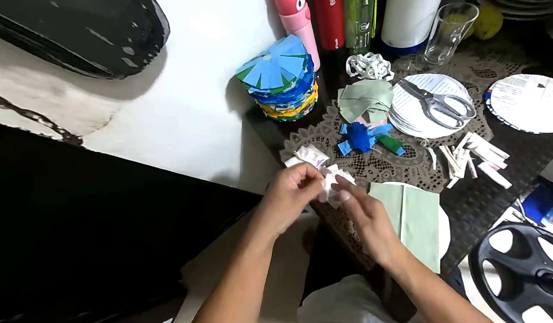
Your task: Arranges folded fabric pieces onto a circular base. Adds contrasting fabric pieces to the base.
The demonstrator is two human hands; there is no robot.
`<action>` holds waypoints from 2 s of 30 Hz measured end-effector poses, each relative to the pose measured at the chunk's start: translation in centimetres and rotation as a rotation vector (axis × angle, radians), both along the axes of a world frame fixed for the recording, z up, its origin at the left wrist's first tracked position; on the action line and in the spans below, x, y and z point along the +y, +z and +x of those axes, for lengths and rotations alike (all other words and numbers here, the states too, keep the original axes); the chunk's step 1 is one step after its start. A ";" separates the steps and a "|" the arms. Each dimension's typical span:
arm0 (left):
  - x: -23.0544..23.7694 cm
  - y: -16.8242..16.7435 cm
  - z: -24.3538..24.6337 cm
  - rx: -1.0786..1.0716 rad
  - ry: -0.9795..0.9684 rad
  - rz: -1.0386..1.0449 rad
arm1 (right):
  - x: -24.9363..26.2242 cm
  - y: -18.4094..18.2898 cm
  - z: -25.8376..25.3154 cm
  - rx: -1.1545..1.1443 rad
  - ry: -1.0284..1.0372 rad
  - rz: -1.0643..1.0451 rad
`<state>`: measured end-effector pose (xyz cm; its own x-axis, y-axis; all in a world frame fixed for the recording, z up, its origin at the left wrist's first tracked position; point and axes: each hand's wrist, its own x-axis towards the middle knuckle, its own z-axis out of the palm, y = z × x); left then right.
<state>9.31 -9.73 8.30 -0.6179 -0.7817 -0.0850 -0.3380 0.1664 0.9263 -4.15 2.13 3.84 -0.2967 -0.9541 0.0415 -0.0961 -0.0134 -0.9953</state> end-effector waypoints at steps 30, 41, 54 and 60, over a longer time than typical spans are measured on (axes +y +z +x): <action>14.3 -5.2 -6.5 0.084 -0.434 0.211 | 17.4 -2.0 -5.4 -0.429 -0.188 0.095; 14.5 -5.5 -7.4 0.153 -0.303 0.106 | 17.4 -3.0 -4.0 -0.078 -0.404 0.092; 12.8 -6.0 -10.9 -0.098 -0.232 -0.258 | 16.4 -2.9 -7.1 0.534 -0.476 0.353; 13.1 -6.9 -10.6 -0.111 -0.231 -0.374 | 16.3 -3.2 -6.6 0.636 -0.484 0.382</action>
